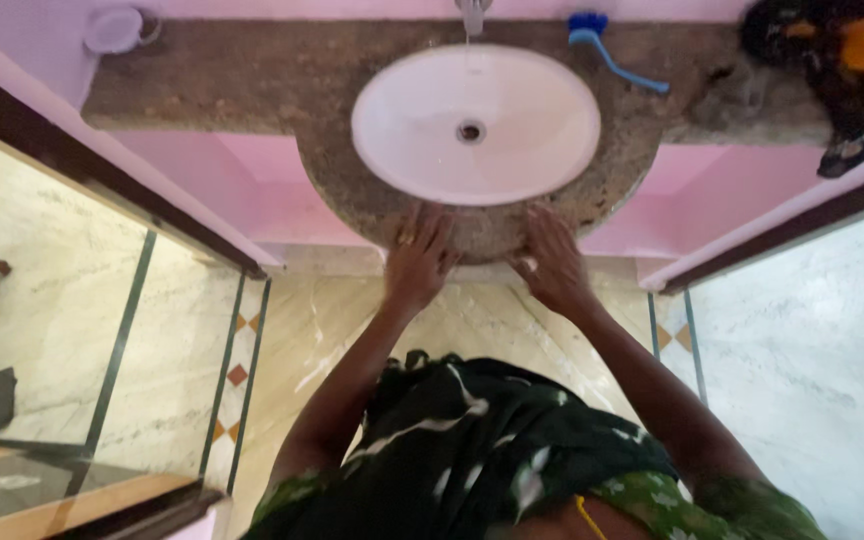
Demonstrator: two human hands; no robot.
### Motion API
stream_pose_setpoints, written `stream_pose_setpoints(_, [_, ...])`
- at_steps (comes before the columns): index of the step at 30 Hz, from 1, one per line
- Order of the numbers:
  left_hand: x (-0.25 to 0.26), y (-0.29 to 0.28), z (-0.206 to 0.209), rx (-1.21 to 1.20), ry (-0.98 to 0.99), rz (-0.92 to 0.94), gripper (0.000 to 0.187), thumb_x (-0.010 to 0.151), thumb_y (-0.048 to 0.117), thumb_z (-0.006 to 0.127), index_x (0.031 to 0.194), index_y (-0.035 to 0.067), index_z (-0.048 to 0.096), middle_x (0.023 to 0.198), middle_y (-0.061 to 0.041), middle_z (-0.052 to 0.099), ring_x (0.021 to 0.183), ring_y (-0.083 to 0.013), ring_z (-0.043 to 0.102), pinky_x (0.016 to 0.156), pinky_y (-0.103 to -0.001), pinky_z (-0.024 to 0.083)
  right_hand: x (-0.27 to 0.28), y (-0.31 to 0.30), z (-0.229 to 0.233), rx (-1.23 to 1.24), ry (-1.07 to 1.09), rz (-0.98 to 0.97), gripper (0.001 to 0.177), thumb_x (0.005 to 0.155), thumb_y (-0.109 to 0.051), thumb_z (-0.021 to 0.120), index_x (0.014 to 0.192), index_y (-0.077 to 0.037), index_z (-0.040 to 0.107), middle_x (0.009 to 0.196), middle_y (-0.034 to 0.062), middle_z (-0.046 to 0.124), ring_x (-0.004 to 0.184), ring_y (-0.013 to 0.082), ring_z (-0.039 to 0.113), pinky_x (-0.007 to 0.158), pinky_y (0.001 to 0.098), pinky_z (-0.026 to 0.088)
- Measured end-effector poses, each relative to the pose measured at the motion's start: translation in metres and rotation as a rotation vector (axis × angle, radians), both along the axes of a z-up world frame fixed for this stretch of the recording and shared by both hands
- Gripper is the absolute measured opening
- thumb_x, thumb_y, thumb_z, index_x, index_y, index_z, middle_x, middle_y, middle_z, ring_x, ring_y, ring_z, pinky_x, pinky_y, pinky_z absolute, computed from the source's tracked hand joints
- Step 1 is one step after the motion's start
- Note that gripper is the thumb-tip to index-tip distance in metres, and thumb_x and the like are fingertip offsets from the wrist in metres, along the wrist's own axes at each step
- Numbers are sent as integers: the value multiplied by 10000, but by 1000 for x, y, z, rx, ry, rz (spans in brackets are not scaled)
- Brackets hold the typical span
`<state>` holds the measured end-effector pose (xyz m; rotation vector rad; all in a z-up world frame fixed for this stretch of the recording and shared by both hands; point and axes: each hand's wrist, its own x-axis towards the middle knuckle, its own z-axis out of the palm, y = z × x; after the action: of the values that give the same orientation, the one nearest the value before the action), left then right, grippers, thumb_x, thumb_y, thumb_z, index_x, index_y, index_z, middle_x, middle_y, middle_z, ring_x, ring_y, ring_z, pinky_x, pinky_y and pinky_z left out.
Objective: The person scrubs a white bathroom sink with a blue brush under running water, then rinses the basin by hand. The person repeatedly scrubs the sink basin and countertop area, rinsing the brush and basin throughout the process.
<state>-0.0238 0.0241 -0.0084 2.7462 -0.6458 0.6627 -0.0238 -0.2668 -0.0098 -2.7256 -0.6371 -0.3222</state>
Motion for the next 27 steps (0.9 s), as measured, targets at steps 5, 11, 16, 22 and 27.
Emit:
stream_pose_setpoints(5, [65, 77, 15, -27, 360, 357, 711, 1100, 497, 373, 1659, 73, 262, 1693, -166, 255, 1581, -362, 231, 1302, -487, 182, 56, -43, -6, -33, -70, -145, 766, 1078, -415, 459, 1595, 128, 305, 1647, 325, 301, 1538, 433, 252, 1241, 525, 196])
stream_pose_setpoints(11, [151, 36, 24, 146, 378, 314, 788, 1072, 541, 325, 1576, -51, 198, 1669, -209, 197, 1532, -351, 193, 1244, -500, 122, 117, 42, -17, -129, -15, -108, 670, 1039, -393, 480, 1462, 126, 466, 1548, 308, 466, 1482, 404, 400, 1230, 503, 287])
stream_pose_setpoints(16, [71, -23, -5, 95, 201, -40, 677, 1090, 456, 392, 1574, -11, 317, 1664, -196, 313, 1539, -370, 279, 1224, -541, 255, 84, 26, -12, -8, -182, 107, 623, 1050, -311, 468, 1476, 143, 463, 1544, 334, 458, 1453, 422, 384, 1162, 539, 272])
stream_pose_setpoints(22, [100, 77, -13, 55, 366, 361, 807, 1046, 569, 454, 1605, 17, 271, 1646, -243, 256, 1491, -488, 216, 1193, -568, 231, 116, -130, -26, 1, -21, -220, 654, 1088, -305, 455, 1551, 150, 379, 1609, 372, 345, 1507, 491, 317, 1190, 581, 255])
stream_pose_setpoints(27, [167, 97, 24, 130, 413, 424, 756, 1078, 516, 363, 1580, -18, 178, 1686, -223, 162, 1562, -385, 142, 1250, -543, 137, 179, -122, -39, -196, -10, -337, 652, 1076, -364, 466, 1552, 71, 375, 1641, 258, 352, 1557, 451, 306, 1294, 551, 210])
